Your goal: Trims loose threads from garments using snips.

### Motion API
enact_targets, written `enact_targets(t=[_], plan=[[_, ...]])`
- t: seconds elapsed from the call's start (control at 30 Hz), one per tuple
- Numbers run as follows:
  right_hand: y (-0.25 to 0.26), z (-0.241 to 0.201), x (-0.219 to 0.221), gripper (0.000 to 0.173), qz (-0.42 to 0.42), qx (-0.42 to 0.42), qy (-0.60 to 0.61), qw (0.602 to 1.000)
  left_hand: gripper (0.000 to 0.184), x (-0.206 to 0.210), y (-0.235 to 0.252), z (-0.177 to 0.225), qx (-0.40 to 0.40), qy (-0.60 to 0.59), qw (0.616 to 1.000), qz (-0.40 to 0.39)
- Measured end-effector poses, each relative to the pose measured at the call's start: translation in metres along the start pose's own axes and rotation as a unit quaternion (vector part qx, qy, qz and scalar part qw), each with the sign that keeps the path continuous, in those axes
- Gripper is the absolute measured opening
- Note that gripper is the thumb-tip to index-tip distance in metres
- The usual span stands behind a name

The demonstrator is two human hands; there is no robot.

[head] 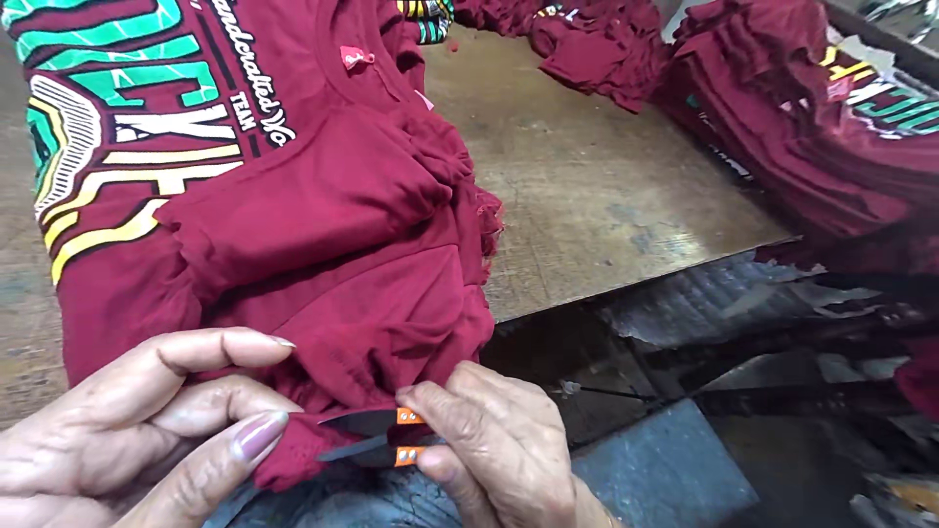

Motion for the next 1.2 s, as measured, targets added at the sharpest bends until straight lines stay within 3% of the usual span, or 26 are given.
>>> enact_targets(t=[0.3,0.93,1.1,1.2], plan=[[0.002,0.003,0.004,0.036,-0.010,0.011,0.091,0.996,0.043,0.001,-0.001,-0.001,0.015,0.005,1.000,-0.001],[0.002,-0.010,0.007,0.031,0.009,0.012,0.012,1.000,0.046,0.002,-0.009,-0.001,-0.011,0.023,0.998,0.051],[0.001,-0.016,0.007,0.028,0.022,-0.014,-0.042,0.999,0.044,0.001,-0.011,-0.002,-0.021,0.017,0.998,0.061],[-0.002,-0.015,0.007,0.030,0.013,-0.010,-0.013,1.000,0.037,-0.001,-0.012,-0.004,-0.022,0.009,0.998,0.060]])
Point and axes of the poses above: each hand's wrist, its own y-axis towards the middle knuckle, its own x-axis out of the palm, z = x × y, the point moved 5 cm from there along y, towards the middle knuckle, and after that the axes turned 11 degrees about -y, right-handed, at the moved point
